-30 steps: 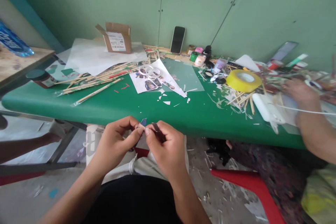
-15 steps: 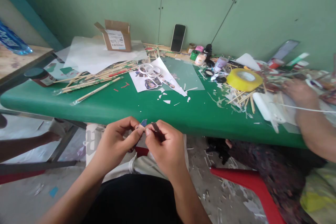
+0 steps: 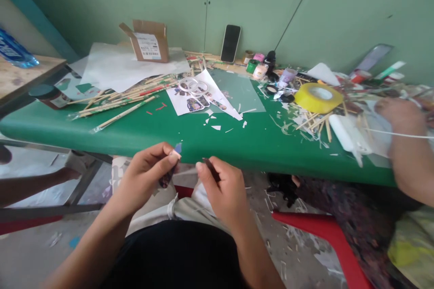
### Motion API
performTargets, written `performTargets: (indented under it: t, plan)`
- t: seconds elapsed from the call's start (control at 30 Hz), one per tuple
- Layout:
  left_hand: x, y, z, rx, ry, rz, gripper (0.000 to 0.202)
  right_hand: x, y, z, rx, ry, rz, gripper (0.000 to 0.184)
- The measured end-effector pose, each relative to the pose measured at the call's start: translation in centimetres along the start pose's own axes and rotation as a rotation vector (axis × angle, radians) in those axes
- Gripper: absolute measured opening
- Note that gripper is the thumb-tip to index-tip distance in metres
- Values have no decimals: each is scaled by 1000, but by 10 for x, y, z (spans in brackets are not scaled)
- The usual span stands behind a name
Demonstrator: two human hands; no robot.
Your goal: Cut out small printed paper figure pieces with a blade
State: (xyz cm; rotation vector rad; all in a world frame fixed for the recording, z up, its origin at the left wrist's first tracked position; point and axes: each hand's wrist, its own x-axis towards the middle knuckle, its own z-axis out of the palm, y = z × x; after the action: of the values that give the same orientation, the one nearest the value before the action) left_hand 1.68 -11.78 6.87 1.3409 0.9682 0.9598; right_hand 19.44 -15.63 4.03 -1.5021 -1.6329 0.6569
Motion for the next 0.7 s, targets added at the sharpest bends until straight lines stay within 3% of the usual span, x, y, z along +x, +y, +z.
performTargets:
  t: [0.2,0.27,0.37,0.47,0.57,0.7]
  plan:
    - [15,-4,-20,-41,169,53,28,-28,67,20,-31,-432,93,33]
    - [21,-10,-21,-55,194,47,29,-36,86,32,-31,-456,114,29]
    - [28,-18,-20,-71,201,26,30,-38,105,41,-45,-276,172,28]
    - [31,-21,-17,-80,191,2,31,-32,108,32,-41,-11,205,28]
    - [30,-21,-14,-73,175,-8,31,-27,89,22,21,162,176,31]
    - [29,-18,-7,-21,142,20,27,-20,44,28,174,180,87,39]
